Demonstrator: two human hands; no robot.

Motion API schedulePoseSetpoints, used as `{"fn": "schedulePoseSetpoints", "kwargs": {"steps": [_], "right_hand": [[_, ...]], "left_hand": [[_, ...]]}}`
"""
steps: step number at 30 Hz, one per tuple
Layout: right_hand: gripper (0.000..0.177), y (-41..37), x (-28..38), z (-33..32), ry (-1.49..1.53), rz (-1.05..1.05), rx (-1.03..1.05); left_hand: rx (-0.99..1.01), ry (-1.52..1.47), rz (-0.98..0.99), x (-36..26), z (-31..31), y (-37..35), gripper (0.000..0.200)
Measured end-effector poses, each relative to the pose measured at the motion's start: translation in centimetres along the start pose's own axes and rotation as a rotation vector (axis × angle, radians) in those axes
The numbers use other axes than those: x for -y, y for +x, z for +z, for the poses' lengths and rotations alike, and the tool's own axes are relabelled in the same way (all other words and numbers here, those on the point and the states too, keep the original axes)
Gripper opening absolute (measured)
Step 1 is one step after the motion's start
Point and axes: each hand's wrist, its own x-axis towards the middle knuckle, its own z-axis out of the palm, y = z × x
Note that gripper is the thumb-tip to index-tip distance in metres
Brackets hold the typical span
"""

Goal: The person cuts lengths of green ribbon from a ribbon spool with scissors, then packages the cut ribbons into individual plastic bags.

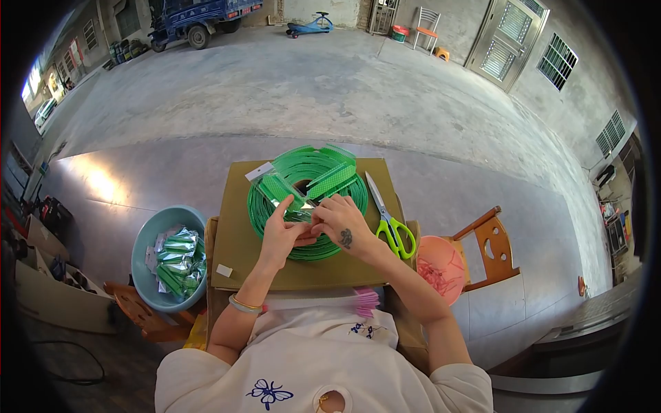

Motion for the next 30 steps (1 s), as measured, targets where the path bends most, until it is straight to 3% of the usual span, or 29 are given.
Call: {"fn": "schedulePoseSetpoints", "kwargs": {"steps": [8, 14, 17, 20, 23, 25, 30], "right_hand": [[0.018, -0.1, -0.4, 0.2, -0.015, -0.168, -0.066], [0.019, 0.2, -0.2, 1.3, -0.193, -0.211, -0.067], [0.017, 0.1, 0.9, 0.0, -0.094, -0.204, -0.045], [0.013, -0.9, 1.1, -4.1, 0.228, -0.102, -0.181], [0.003, -5.4, -4.4, -8.1, 0.489, 0.500, -0.552], [0.018, -10.2, -9.9, -10.2, 0.252, 0.776, -0.604], [0.011, -27.2, -16.8, -5.5, -0.007, 1.128, -0.071]], "left_hand": [[-0.030, -0.014, -0.039, -0.3, 0.0, 0.0, 0.068], [-0.081, -0.004, -0.016, 0.1, -0.3, 0.3, 0.068], [-0.080, -0.040, -0.009, 0.2, -0.6, 0.5, 0.067], [-0.122, -0.035, -0.032, -1.5, -0.5, 0.2, 0.068], [-0.024, -0.041, -0.050, -2.7, -0.9, -0.3, 0.065], [0.018, -0.004, -0.050, -2.9, -0.4, -0.6, 0.065], [0.055, 0.013, -0.054, -2.6, 0.1, -0.8, 0.065]]}}
